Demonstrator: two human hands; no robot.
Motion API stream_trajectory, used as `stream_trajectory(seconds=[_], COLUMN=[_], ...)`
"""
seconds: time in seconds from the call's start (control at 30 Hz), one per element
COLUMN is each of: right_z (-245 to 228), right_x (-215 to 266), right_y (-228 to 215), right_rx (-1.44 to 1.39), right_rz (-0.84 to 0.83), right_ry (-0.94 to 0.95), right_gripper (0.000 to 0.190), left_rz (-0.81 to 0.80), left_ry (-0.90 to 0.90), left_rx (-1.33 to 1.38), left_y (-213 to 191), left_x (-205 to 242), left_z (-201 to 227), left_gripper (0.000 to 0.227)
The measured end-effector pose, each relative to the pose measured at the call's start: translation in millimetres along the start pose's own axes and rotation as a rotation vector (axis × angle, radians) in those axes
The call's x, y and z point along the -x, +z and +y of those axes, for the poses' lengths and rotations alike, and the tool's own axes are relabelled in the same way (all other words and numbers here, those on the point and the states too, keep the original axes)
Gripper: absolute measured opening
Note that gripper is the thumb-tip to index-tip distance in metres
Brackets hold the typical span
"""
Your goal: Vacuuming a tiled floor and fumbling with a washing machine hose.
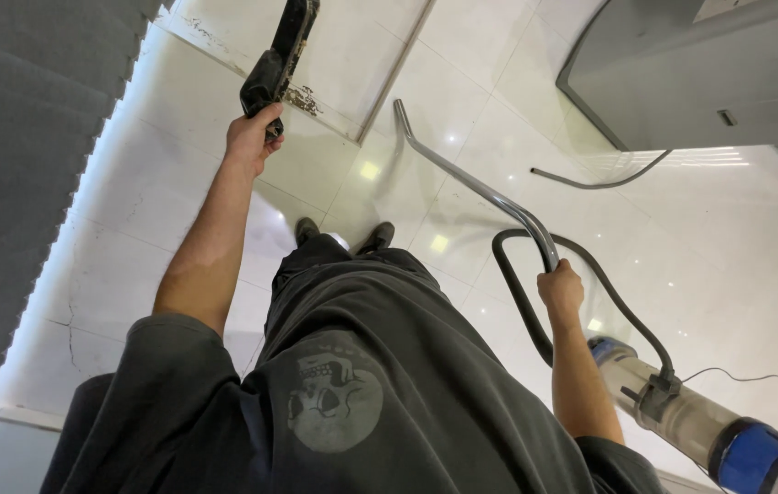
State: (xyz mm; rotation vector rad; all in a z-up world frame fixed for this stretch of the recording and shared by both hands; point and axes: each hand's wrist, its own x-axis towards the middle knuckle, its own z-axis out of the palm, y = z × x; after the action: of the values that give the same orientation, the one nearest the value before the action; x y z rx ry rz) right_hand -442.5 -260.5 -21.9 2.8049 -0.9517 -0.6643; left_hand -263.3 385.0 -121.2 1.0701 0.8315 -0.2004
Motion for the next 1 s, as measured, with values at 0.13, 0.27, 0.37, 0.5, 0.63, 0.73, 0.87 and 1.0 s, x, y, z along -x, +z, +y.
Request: stream_trajectory(seconds=[0.13, 0.27, 0.37, 0.5, 0.63, 0.73, 0.87, 1.0], right_z=[17.9, 45.9, 76.8, 91.0, 91.1, 93.4, 98.0, 114.3], right_x=[32.5, 68.4, 74.1, 72.5, 36.6, 4.9, -25.1, -12.7], right_y=[3.1, 7.9, 30.4, 55.2, 64.5, 59.5, 47.4, 32.0], right_rx=[-0.027, -0.053, -0.086, -0.129, -0.188, -0.221, -0.234, -0.260], right_rz=[-0.059, -0.085, -0.076, -0.081, -0.063, -0.062, -0.081, -0.141], right_ry=[0.054, 0.149, 0.220, 0.306, 0.351, 0.362, 0.372, 0.392], right_gripper=[0.042, 0.043, 0.042, 0.048, 0.050, 0.050, 0.051, 0.051], left_rz=[-0.018, -0.032, -0.054, -0.064, -0.084, -0.106, -0.105, -0.093], left_ry=[0.005, -0.014, -0.035, -0.069, -0.079, -0.080, -0.070, -0.067], left_rx=[-0.016, -0.049, -0.073, -0.111, -0.159, -0.182, -0.218, -0.258], left_y=[-2.8, -2.9, 7.1, 21.0, 55.0, 86.7, 131.0, 162.2], left_x=[-4.3, -10.8, -24.5, -35.3, -42.3, -43.9, -48.1, -70.1], left_z=[0.6, -3.5, -7.1, -17.2, -16.8, -13.8, -4.7, -3.5], left_gripper=[0.045, 0.046, 0.046, 0.045, 0.046, 0.046, 0.046, 0.050])
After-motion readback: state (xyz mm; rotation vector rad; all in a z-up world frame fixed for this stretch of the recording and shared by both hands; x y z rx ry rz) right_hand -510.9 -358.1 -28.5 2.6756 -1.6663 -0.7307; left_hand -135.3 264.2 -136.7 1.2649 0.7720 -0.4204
